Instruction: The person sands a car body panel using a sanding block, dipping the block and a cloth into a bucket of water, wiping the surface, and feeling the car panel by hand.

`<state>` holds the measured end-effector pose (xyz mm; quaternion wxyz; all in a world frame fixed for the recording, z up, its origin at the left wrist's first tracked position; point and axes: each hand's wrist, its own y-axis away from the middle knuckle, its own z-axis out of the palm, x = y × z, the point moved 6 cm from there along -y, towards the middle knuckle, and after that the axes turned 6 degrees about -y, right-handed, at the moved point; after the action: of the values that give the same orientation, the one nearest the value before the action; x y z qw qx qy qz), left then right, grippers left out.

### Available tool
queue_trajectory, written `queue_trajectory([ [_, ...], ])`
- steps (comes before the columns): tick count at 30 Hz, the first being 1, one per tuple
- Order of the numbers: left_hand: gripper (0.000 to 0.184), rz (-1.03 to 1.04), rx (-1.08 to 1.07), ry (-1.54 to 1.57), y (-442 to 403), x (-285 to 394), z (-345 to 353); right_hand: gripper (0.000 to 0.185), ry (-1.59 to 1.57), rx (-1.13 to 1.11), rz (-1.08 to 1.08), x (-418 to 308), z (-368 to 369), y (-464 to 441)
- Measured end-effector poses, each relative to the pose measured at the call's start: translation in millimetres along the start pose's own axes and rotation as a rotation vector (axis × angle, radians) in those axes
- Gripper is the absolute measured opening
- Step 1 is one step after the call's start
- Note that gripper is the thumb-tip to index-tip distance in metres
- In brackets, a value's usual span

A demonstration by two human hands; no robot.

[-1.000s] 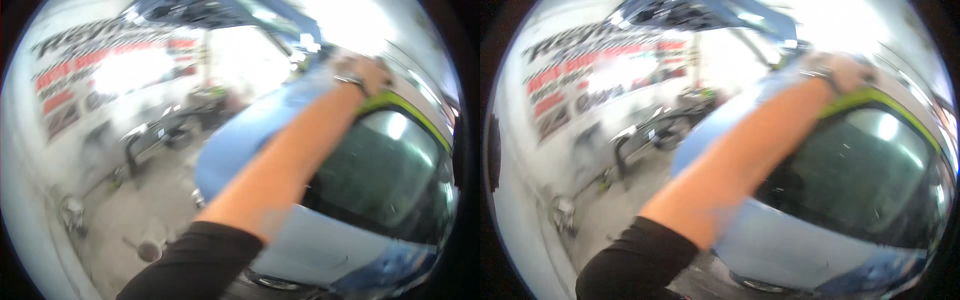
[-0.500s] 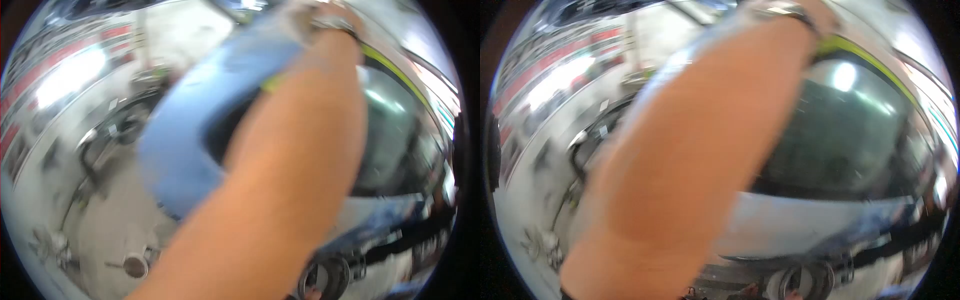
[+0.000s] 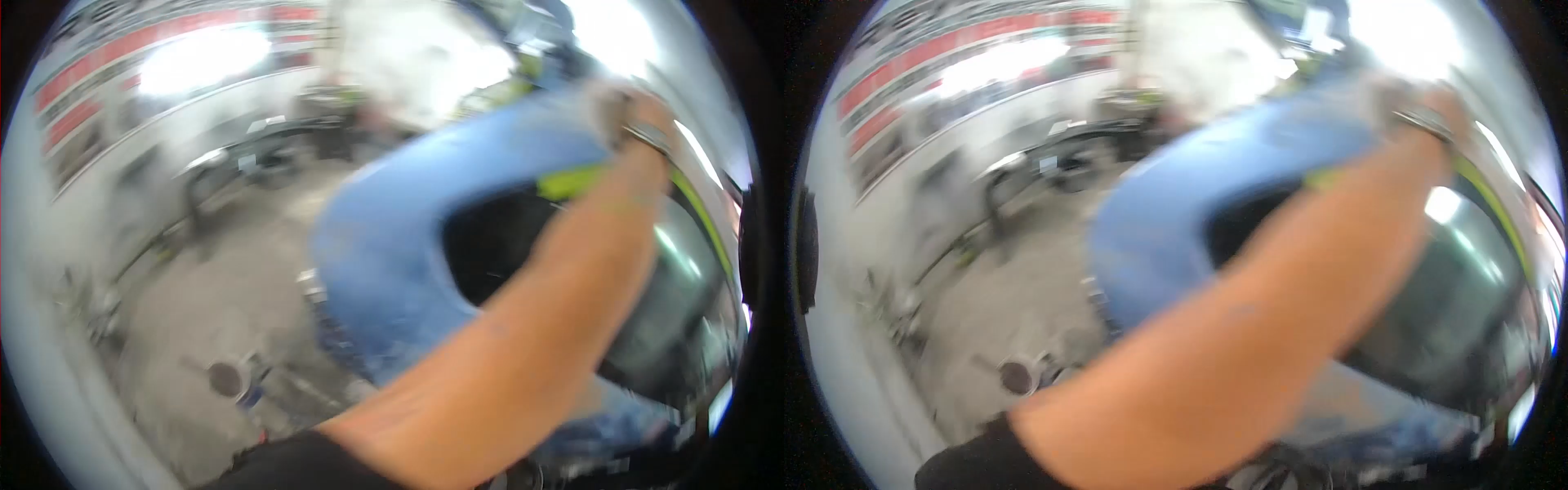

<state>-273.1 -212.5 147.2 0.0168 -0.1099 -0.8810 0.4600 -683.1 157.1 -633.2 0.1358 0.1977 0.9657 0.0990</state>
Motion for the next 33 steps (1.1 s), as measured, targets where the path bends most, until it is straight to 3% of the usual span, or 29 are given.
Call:
queue_trajectory([
  [6,0.049,0.102,-0.064,-0.136,30.1,-2.9,-29.1,0.063,0.053,-0.084,0.107,25.3,-4.0,10.7],
  [9,0.048,0.269,0.162,-0.290,74.6,-30.7,-41.1,0.072,0.063,-0.373,0.163,14.5,-15.6,-4.1],
  [10,0.052,0.338,0.196,-0.259,92.8,-42.7,-43.0,0.067,0.035,-0.345,0.167,10.5,-20.6,-1.4],
  [11,0.055,0.368,0.213,-0.239,152.6,-63.2,-100.2,0.064,0.003,-0.297,0.172,11.6,-10.9,55.2],
  [14,0.061,0.402,0.186,-0.290,211.3,-85.1,-115.8,0.059,-0.083,-0.195,0.171,4.9,-11.1,47.7],
  [18,0.058,0.369,0.117,-0.339,160.7,-71.8,-115.3,0.062,-0.383,0.149,0.185,9.6,-6.7,45.6],
  [22,0.057,0.307,0.026,-0.336,83.7,-46.4,-103.7,0.059,-0.125,0.157,0.021,-8.2,-13.0,65.3],
  [25,0.057,0.384,0.105,-0.297,112.5,-67.2,-103.1,0.058,0.097,0.194,-0.173,-8.1,-17.9,59.8],
  [28,0.057,0.462,0.134,-0.319,183.8,-90.9,-117.1,0.058,-0.179,0.146,0.073,26.1,29.1,31.7],
  [31,0.056,0.428,0.123,-0.323,148.1,-66.2,-112.6,0.057,-0.088,0.427,0.175,59.8,76.6,15.4],
  [33,0.055,0.362,0.076,-0.323,92.4,-43.2,-104.2,0.059,-0.221,0.169,0.203,32.5,18.8,31.4],
])
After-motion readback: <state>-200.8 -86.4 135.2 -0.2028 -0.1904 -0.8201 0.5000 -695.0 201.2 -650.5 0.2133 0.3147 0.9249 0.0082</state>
